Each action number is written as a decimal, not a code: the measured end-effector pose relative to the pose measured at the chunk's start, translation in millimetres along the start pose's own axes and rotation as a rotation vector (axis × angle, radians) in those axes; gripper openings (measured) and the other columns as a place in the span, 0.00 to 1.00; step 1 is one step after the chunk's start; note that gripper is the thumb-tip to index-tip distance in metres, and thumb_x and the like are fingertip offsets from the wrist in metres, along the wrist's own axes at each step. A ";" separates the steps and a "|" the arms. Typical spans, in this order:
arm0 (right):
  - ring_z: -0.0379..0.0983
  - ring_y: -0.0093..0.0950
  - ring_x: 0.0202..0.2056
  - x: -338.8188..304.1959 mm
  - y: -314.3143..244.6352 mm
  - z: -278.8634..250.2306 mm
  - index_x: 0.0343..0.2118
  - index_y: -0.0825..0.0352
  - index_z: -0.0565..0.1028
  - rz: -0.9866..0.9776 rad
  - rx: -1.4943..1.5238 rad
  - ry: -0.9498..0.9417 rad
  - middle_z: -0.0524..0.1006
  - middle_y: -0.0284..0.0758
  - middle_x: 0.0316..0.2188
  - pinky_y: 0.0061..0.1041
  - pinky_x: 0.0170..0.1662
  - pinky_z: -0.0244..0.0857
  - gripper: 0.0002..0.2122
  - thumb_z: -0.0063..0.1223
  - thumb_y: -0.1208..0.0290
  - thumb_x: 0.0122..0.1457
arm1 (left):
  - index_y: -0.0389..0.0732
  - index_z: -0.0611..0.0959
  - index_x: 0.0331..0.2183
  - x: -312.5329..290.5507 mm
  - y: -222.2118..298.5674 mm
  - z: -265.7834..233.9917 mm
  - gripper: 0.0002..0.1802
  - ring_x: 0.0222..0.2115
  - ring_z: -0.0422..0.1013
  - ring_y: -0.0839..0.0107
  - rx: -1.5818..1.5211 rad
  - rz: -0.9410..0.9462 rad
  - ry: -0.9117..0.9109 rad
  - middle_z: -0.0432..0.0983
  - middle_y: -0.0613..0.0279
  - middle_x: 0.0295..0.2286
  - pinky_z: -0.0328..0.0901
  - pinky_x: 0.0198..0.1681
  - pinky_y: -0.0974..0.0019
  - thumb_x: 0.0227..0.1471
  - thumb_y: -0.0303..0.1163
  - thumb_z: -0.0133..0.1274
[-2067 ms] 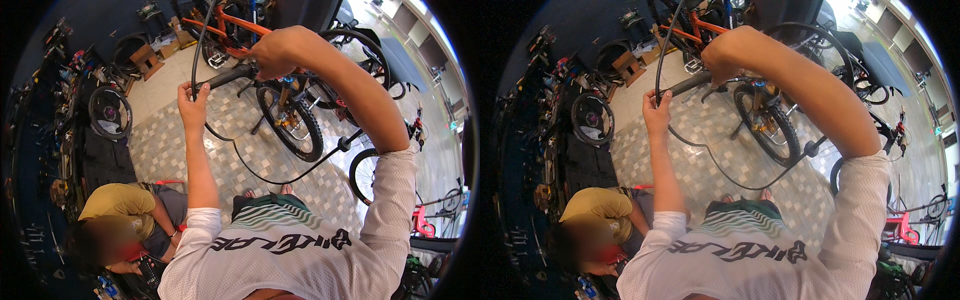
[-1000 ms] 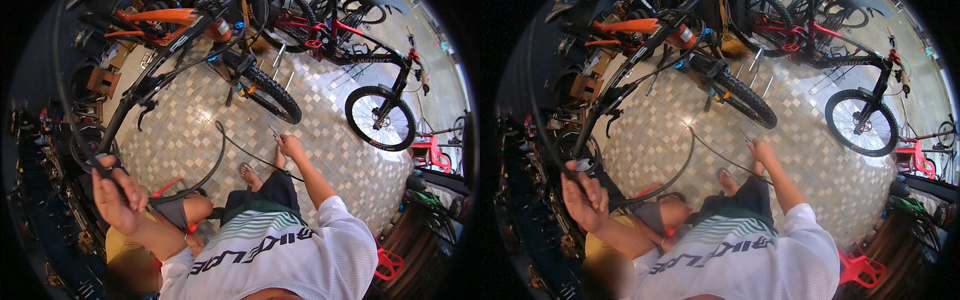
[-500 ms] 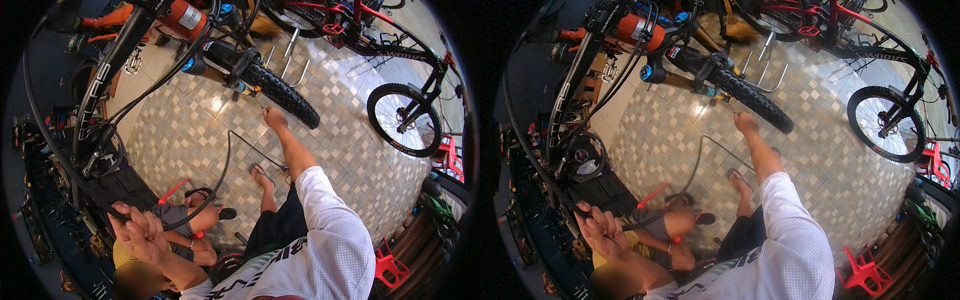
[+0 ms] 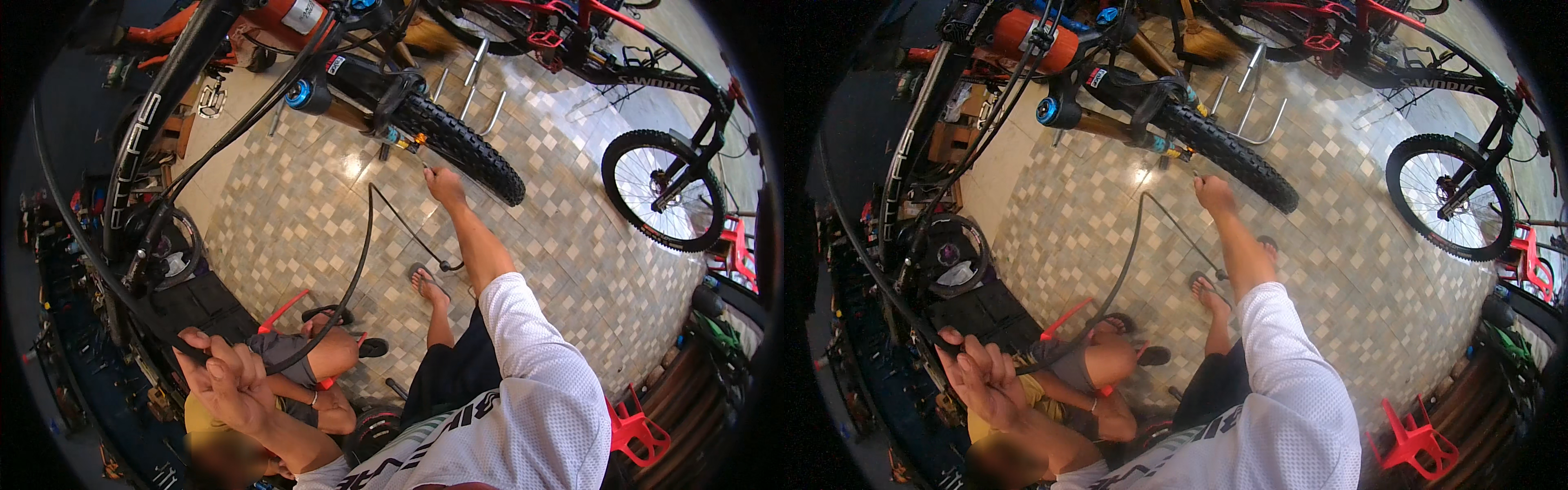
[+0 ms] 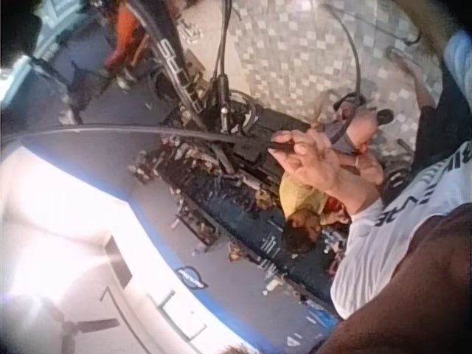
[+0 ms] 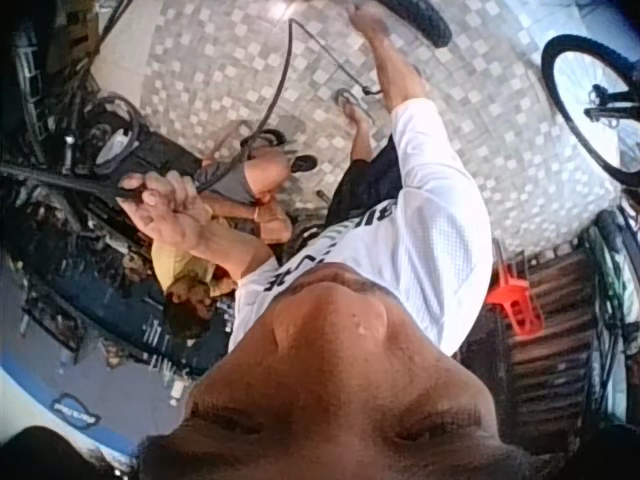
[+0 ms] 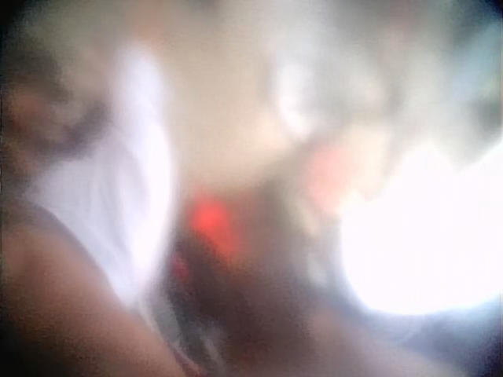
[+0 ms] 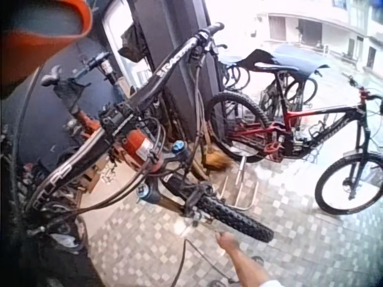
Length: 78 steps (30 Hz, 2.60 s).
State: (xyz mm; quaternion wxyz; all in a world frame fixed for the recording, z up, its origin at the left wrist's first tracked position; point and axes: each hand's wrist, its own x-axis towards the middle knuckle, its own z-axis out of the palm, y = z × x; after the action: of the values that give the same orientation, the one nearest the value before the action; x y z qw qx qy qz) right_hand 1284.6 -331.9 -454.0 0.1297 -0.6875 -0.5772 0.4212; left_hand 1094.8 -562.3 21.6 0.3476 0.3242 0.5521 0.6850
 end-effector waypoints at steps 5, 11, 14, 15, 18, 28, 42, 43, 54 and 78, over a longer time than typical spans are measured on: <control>0.76 0.53 0.44 0.3 7.2 1.6 0.42 0.63 0.81 0.076 -0.003 0.016 0.79 0.54 0.38 0.47 0.48 0.69 0.20 0.49 0.51 0.62 | 0.38 0.65 0.47 0.9 -0.6 -2.4 0.19 0.14 0.46 0.85 -0.019 -0.013 -0.046 0.54 0.72 0.19 0.42 0.15 0.76 0.61 0.30 0.55; 0.76 0.51 0.45 -3.1 11.9 -1.5 0.43 0.62 0.82 0.080 -0.060 -0.029 0.79 0.52 0.40 0.47 0.49 0.69 0.20 0.48 0.51 0.61 | 0.38 0.65 0.47 2.5 -4.6 -2.3 0.18 0.14 0.46 0.86 -0.012 -0.009 -0.039 0.54 0.73 0.19 0.42 0.15 0.76 0.61 0.29 0.55; 0.75 0.49 0.48 -3.6 -0.4 -6.2 0.43 0.60 0.82 0.083 -0.066 -0.079 0.79 0.49 0.43 0.46 0.52 0.68 0.19 0.48 0.51 0.61 | 0.38 0.65 0.47 1.0 -7.6 -3.6 0.18 0.14 0.46 0.86 0.003 -0.006 -0.024 0.54 0.73 0.19 0.42 0.15 0.76 0.61 0.29 0.55; 0.75 0.49 0.48 -3.1 -1.5 -6.7 0.43 0.60 0.82 0.074 -0.056 -0.071 0.80 0.49 0.43 0.46 0.51 0.68 0.19 0.48 0.51 0.61 | 0.38 0.65 0.47 1.7 -8.0 -3.0 0.18 0.14 0.46 0.86 0.001 -0.010 -0.034 0.54 0.73 0.19 0.42 0.15 0.76 0.61 0.29 0.55; 0.75 0.50 0.47 -2.0 -1.1 -9.3 0.43 0.60 0.82 0.078 -0.045 -0.055 0.80 0.48 0.42 0.46 0.51 0.69 0.19 0.48 0.52 0.61 | 0.38 0.65 0.47 2.1 -8.3 -1.6 0.18 0.14 0.46 0.86 -0.004 -0.018 -0.063 0.54 0.73 0.19 0.42 0.15 0.76 0.61 0.29 0.55; 0.76 0.50 0.46 4.7 -6.3 -2.9 0.43 0.59 0.82 0.055 -0.019 -0.028 0.80 0.48 0.42 0.45 0.51 0.69 0.18 0.50 0.52 0.60 | 0.38 0.65 0.47 2.9 -9.0 -0.1 0.18 0.14 0.46 0.86 -0.003 -0.007 -0.050 0.54 0.73 0.18 0.43 0.15 0.76 0.61 0.29 0.55; 0.76 0.51 0.47 6.2 -7.8 -3.7 0.43 0.59 0.82 0.079 -0.043 -0.005 0.80 0.49 0.42 0.46 0.51 0.69 0.18 0.50 0.51 0.60 | 0.38 0.65 0.48 2.3 -9.8 -3.6 0.17 0.15 0.46 0.86 -0.016 -0.008 -0.050 0.54 0.73 0.18 0.43 0.16 0.76 0.61 0.27 0.53; 0.76 0.51 0.47 4.4 -11.0 -5.3 0.43 0.58 0.82 0.079 -0.035 -0.009 0.80 0.49 0.42 0.46 0.51 0.69 0.18 0.50 0.51 0.60 | 0.39 0.66 0.48 2.0 -10.0 -4.2 0.17 0.15 0.46 0.86 -0.015 -0.005 -0.050 0.54 0.73 0.19 0.43 0.16 0.76 0.61 0.26 0.53; 0.76 0.50 0.46 -7.2 -0.6 -6.2 0.42 0.61 0.82 0.006 -0.012 -0.030 0.80 0.50 0.41 0.45 0.50 0.69 0.19 0.49 0.51 0.61 | 0.37 0.66 0.48 4.0 -10.2 -5.8 0.15 0.14 0.47 0.86 -0.026 -0.010 -0.063 0.55 0.72 0.19 0.43 0.15 0.77 0.62 0.25 0.51; 0.77 0.46 0.45 68.4 84.7 -239.0 0.41 0.64 0.81 -0.069 -0.495 -0.193 0.80 0.47 0.42 0.42 0.47 0.72 0.21 0.51 0.50 0.61 | 0.38 0.70 0.44 32.7 -36.6 129.0 0.10 0.12 0.49 0.88 0.408 -0.025 0.042 0.58 0.74 0.17 0.44 0.12 0.78 0.63 0.28 0.50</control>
State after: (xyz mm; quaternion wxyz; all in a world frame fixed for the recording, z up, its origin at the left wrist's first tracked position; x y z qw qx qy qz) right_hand 1515.3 -222.0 -393.4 -0.0836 -0.6349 -0.6954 0.3261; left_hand 1187.9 -461.1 10.8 0.2715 0.3665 0.6906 0.5613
